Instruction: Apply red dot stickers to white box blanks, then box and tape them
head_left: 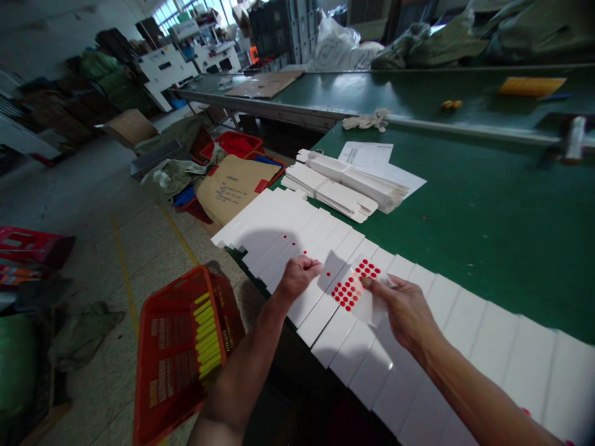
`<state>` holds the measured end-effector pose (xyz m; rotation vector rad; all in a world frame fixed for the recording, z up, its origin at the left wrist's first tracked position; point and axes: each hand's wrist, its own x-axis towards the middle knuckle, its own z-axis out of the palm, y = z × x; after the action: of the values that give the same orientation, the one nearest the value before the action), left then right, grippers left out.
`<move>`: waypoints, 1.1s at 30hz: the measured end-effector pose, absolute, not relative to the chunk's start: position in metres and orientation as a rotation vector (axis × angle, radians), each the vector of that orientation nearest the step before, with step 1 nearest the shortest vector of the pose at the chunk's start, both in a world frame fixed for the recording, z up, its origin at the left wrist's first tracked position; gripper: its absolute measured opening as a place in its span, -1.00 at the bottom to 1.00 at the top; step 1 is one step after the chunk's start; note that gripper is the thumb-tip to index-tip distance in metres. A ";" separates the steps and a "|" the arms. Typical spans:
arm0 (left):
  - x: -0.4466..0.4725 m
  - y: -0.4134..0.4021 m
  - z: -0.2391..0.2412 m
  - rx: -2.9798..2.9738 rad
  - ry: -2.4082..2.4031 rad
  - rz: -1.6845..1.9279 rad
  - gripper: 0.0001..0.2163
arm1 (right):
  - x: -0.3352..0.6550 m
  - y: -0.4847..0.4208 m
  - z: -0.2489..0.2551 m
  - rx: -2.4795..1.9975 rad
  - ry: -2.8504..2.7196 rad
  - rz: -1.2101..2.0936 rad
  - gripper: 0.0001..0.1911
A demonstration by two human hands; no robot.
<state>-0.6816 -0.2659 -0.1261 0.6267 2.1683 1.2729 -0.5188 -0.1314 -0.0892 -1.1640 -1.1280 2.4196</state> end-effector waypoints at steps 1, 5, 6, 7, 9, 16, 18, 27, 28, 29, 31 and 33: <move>-0.671 -0.267 -0.123 0.655 2.054 1.327 -0.82 | -0.519 -0.131 -0.089 -1.160 -1.130 2.415 -0.68; -0.647 -0.267 -0.110 0.649 1.946 1.352 -0.84 | -0.520 -0.133 -0.089 -1.138 -1.147 2.406 -0.68; -0.644 -0.267 -0.108 0.624 1.940 1.356 -0.84 | -0.520 -0.133 -0.089 -1.138 -1.157 2.402 -0.68; -0.643 -0.266 -0.106 0.597 1.933 1.366 -0.84 | -0.520 -0.134 -0.089 -1.142 -1.167 2.399 -0.68; -0.643 -0.265 -0.105 0.552 1.925 1.392 -0.86 | -0.519 -0.135 -0.088 -1.149 -1.184 2.394 -0.68; -0.643 -0.266 -0.111 0.526 1.852 1.464 -0.85 | -0.519 -0.134 -0.090 -1.160 -1.183 2.392 -0.69; -0.653 -0.268 -0.117 0.492 1.806 1.527 -0.83 | -0.519 -0.134 -0.091 -1.174 -1.170 2.387 -0.69; -0.798 -0.286 -0.160 0.154 2.686 1.326 -0.83 | -0.520 -0.132 -0.095 -1.251 -1.139 2.405 -0.66; -0.809 -0.287 -0.164 0.134 2.744 1.268 -0.84 | -0.520 -0.132 -0.096 -1.256 -1.138 2.412 -0.66; -0.817 -0.287 -0.167 0.120 2.792 1.207 -0.85 | -0.519 -0.132 -0.096 -1.262 -1.139 2.420 -0.66; -0.825 -0.286 -0.172 0.105 2.863 1.088 -0.86 | -0.519 -0.131 -0.097 -1.271 -1.146 2.431 -0.67; -0.827 -0.283 -0.175 0.101 2.914 0.979 -0.85 | -0.519 -0.131 -0.098 -1.273 -1.147 2.437 -0.68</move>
<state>-0.8267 -0.2835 -0.1747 0.1006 2.9139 0.9795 -0.5185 -0.1310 -0.0982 -1.2731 -1.1467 2.4373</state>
